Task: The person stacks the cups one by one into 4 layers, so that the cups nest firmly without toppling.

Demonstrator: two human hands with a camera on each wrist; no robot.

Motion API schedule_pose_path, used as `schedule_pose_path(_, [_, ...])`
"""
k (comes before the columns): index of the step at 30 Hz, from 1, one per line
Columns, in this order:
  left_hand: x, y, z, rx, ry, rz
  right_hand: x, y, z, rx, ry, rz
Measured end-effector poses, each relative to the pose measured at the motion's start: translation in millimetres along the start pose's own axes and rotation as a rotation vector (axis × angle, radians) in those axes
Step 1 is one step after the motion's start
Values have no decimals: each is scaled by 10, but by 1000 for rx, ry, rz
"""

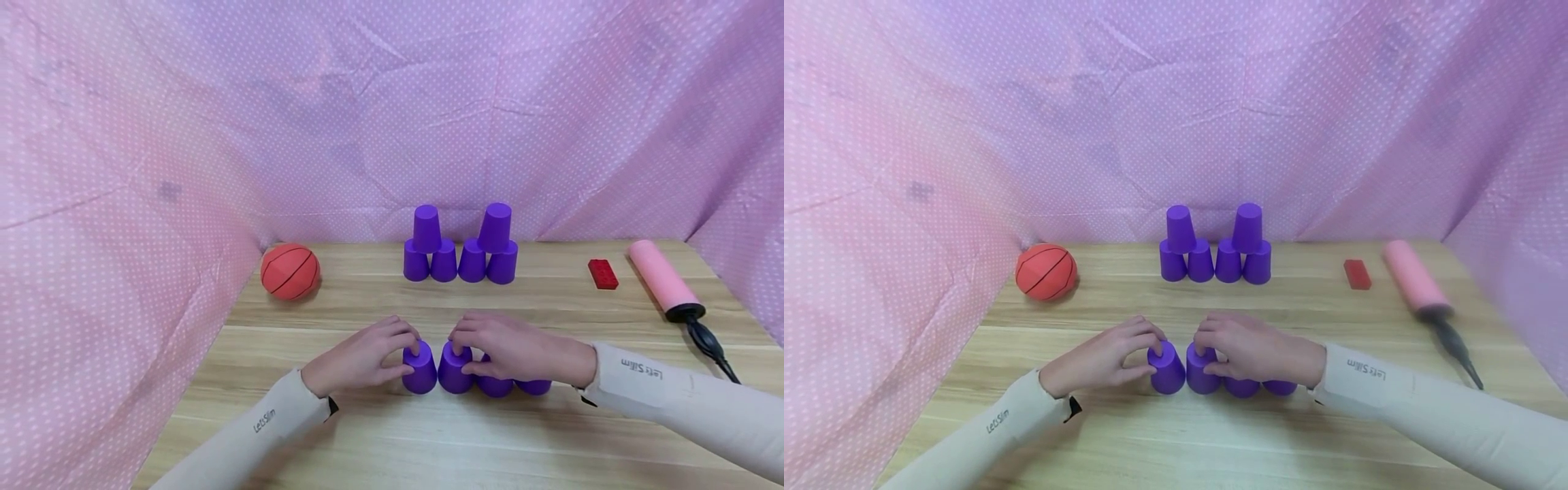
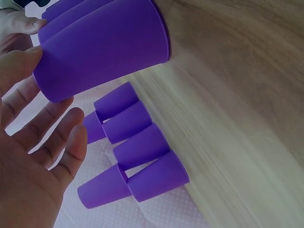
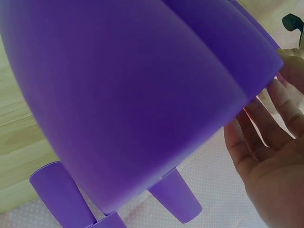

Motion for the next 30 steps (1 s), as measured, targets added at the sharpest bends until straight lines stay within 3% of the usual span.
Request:
schedule_pose_path(4, [-36, 64, 8, 17, 25, -8, -1, 78, -9, 72, 33, -16])
schedule_pose_path(8, [-67, 220, -9, 88, 25, 4, 37, 227, -18, 147, 44, -29])
schedule_pose_path(13, [-83, 506, -76, 228, -5, -33, 122, 514, -35, 254, 39, -5])
schedule_pose_path(19, [-133, 926, -193, 381, 4, -62, 294, 959, -122, 372, 5, 57])
schedule_pose_path(25, [-160, 1357, -385, 543, -36, -81, 562, 1285, -256, 410, -55, 62])
schedule_pose_path(30, [-143, 1571, -587, 633, -47, -87, 785, 1381, -379, 392, -126, 92])
Point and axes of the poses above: each hand's wrist, its own z-axis away from the middle knuckle, its own y-axis out of the back of the hand, x = y × z, the point moved 7 cm from there along -z, towards the middle knuckle, and after that the axes turned 2 degrees about x, right-handed, at the moved point
